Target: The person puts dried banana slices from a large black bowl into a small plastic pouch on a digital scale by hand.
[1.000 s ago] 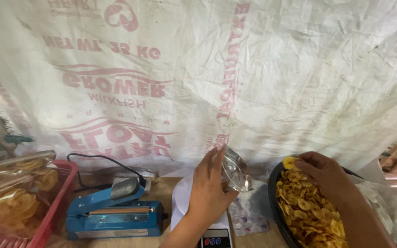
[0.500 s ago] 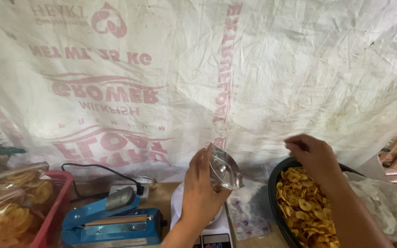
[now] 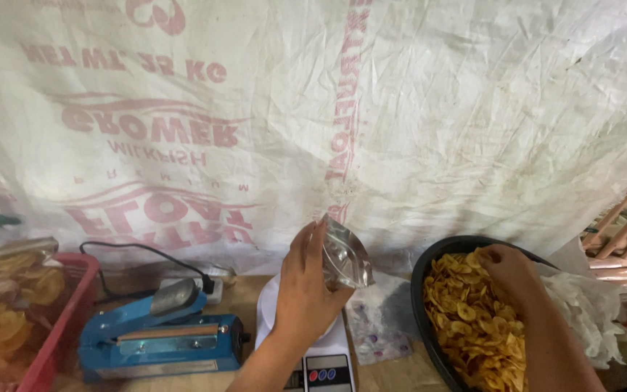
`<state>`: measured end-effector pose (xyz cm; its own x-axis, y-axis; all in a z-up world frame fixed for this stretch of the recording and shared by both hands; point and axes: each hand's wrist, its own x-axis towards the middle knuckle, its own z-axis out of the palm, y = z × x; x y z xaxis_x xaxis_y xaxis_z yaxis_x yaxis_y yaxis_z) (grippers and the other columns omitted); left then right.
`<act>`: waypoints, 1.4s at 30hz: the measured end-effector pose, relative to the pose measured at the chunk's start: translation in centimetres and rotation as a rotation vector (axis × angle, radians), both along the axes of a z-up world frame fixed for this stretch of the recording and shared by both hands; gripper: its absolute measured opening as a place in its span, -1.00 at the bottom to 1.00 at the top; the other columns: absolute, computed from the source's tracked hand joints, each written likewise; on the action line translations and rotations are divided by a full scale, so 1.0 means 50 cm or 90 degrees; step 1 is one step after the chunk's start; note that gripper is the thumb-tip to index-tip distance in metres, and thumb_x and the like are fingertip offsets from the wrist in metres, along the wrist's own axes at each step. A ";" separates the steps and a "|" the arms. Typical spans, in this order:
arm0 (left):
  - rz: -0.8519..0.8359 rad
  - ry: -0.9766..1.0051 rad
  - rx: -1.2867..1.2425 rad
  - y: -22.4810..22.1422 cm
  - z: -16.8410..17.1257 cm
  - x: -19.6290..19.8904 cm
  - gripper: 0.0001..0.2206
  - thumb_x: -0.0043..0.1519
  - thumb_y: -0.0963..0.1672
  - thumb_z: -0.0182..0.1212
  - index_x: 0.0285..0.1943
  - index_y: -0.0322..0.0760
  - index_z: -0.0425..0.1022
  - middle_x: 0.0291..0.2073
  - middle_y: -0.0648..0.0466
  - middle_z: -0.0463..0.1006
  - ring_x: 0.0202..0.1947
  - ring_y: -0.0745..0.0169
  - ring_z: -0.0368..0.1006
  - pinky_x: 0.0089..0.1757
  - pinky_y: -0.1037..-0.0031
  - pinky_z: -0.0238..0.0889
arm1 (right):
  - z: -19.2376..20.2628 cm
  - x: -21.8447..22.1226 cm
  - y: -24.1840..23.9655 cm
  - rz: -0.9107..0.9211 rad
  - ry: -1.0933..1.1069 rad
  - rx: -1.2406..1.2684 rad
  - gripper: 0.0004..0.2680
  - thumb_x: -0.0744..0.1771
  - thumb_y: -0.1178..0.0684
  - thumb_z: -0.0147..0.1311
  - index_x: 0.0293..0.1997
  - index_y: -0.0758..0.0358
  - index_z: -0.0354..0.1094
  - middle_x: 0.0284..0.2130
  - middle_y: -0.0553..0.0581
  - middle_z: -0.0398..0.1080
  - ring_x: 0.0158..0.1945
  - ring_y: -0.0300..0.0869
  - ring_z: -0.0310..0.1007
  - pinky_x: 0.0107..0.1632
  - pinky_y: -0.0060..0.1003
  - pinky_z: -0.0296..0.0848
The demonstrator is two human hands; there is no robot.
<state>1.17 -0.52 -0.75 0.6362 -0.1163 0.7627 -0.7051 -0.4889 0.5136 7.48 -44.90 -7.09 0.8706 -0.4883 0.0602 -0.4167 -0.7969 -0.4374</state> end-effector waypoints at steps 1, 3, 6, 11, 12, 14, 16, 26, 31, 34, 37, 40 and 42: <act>0.006 0.011 -0.003 -0.001 -0.004 -0.004 -0.05 -0.09 -0.13 0.52 0.50 -0.31 0.01 0.35 -0.33 0.19 0.30 -0.41 0.20 0.16 0.02 0.17 | -0.019 0.007 -0.024 0.005 0.025 0.014 -0.71 0.34 -0.09 0.15 0.14 0.15 0.51 -0.11 0.21 0.59 -0.10 0.00 0.58 -0.01 -0.08 0.49; 0.011 0.018 -0.005 -0.003 -0.001 0.000 -0.05 -0.11 -0.12 0.53 0.49 -0.31 0.02 0.34 -0.33 0.19 0.29 -0.42 0.20 0.16 0.01 0.16 | -0.058 0.036 -0.077 0.024 0.008 0.086 -0.70 0.31 -0.07 0.20 0.10 0.22 0.53 -0.16 0.24 0.60 -0.17 0.00 0.56 -0.09 -0.10 0.50; 0.014 0.000 0.005 -0.001 -0.001 0.000 -0.06 -0.07 -0.12 0.52 0.51 -0.31 0.01 0.36 -0.32 0.19 0.30 -0.40 0.21 0.17 0.03 0.17 | -0.094 0.053 -0.123 0.034 -0.035 0.174 -0.70 0.30 -0.04 0.22 0.08 0.28 0.54 -0.25 0.30 0.62 -0.27 0.02 0.52 -0.18 -0.07 0.50; 0.020 0.033 0.006 -0.005 -0.005 0.002 -0.05 -0.10 -0.12 0.53 0.50 -0.29 0.02 0.35 -0.33 0.18 0.29 -0.42 0.19 0.16 0.03 0.16 | -0.020 0.019 -0.058 0.012 -0.100 0.272 -0.73 0.30 0.05 0.25 0.06 0.35 0.54 -0.24 0.21 0.60 -0.24 -0.14 0.53 -0.14 -0.21 0.46; 0.019 0.038 0.007 -0.006 -0.006 0.003 -0.05 -0.11 -0.13 0.52 0.50 -0.27 0.03 0.36 -0.32 0.18 0.29 -0.41 0.20 0.17 0.04 0.17 | 0.007 0.004 -0.028 0.014 -0.133 0.314 -0.74 0.32 0.06 0.22 0.08 0.35 0.52 -0.23 0.20 0.59 -0.23 -0.16 0.54 -0.13 -0.24 0.47; 0.009 0.036 0.018 -0.011 -0.010 -0.003 -0.02 -0.15 -0.14 0.52 0.51 -0.27 0.02 0.35 -0.32 0.19 0.30 -0.42 0.18 0.19 0.01 0.13 | 0.076 -0.024 0.050 0.024 -0.208 0.398 -0.76 0.35 0.06 0.15 0.10 0.34 0.47 -0.22 0.18 0.59 -0.20 -0.21 0.56 -0.10 -0.31 0.48; 0.002 0.021 0.024 -0.015 -0.007 -0.006 -0.01 -0.15 -0.14 0.53 0.52 -0.28 0.01 0.34 -0.32 0.19 0.31 -0.43 0.17 0.19 -0.01 0.10 | 0.146 -0.060 0.153 0.114 -0.237 0.409 -0.76 0.36 0.07 0.14 0.11 0.30 0.50 -0.22 0.20 0.58 -0.21 -0.18 0.52 -0.14 -0.27 0.48; -0.010 0.042 0.007 -0.024 0.001 -0.016 -0.02 -0.18 -0.19 0.51 0.50 -0.28 0.04 0.33 -0.29 0.22 0.28 -0.41 0.21 0.17 0.02 0.15 | 0.333 -0.188 0.553 0.424 -0.223 -0.010 -0.83 0.30 0.06 0.21 -0.05 0.18 0.57 -0.22 0.12 0.58 -0.26 -0.13 0.52 -0.20 -0.20 0.48; -0.030 0.046 -0.036 -0.017 -0.002 -0.011 -0.05 -0.11 -0.18 0.51 0.53 -0.28 0.04 0.33 -0.30 0.23 0.28 -0.41 0.25 0.17 0.04 0.23 | 0.341 -0.159 0.534 0.424 -0.152 0.112 -0.76 0.29 0.02 0.22 0.05 0.10 0.54 -0.22 0.04 0.56 -0.31 -0.18 0.57 -0.25 -0.27 0.54; -0.008 0.039 -0.016 -0.017 0.005 0.001 -0.04 -0.10 -0.15 0.56 0.52 -0.29 0.04 0.33 -0.33 0.22 0.28 -0.42 0.25 0.15 0.03 0.22 | 0.291 -0.179 0.499 0.413 -0.276 0.138 -0.81 0.31 0.06 0.16 0.00 0.19 0.51 -0.22 0.08 0.55 -0.28 -0.18 0.57 -0.26 -0.28 0.54; 0.019 0.035 -0.017 -0.005 0.025 0.001 -0.02 -0.10 -0.13 0.59 0.52 -0.31 0.02 0.31 -0.34 0.22 0.29 -0.44 0.22 0.17 0.02 0.19 | 0.211 -0.259 0.479 0.376 -0.310 0.147 -0.83 0.32 0.05 0.16 -0.05 0.21 0.52 -0.24 0.10 0.55 -0.28 -0.18 0.57 -0.25 -0.27 0.53; 0.023 0.022 -0.043 0.010 0.038 0.005 0.00 -0.13 -0.13 0.56 0.51 -0.32 0.00 0.34 -0.34 0.22 0.32 -0.43 0.20 0.19 0.03 0.19 | 0.103 -0.352 0.483 0.370 -0.222 0.212 -0.83 0.31 0.03 0.18 -0.08 0.21 0.53 -0.25 0.09 0.55 -0.28 -0.18 0.58 -0.25 -0.26 0.54; 0.024 0.018 -0.047 0.013 0.044 0.002 0.01 -0.16 -0.14 0.56 0.51 -0.34 -0.01 0.33 -0.35 0.20 0.32 -0.44 0.17 0.18 0.02 0.17 | 0.043 -0.388 0.480 0.370 -0.144 0.249 -0.83 0.30 0.01 0.20 -0.10 0.20 0.54 -0.27 0.08 0.55 -0.29 -0.18 0.58 -0.25 -0.26 0.54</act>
<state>1.29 0.12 1.43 0.6599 -0.0358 0.7505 -0.6722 -0.4744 0.5684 -11.92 -20.90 -4.93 0.9824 0.0254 0.1851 0.1595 -0.6303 -0.7598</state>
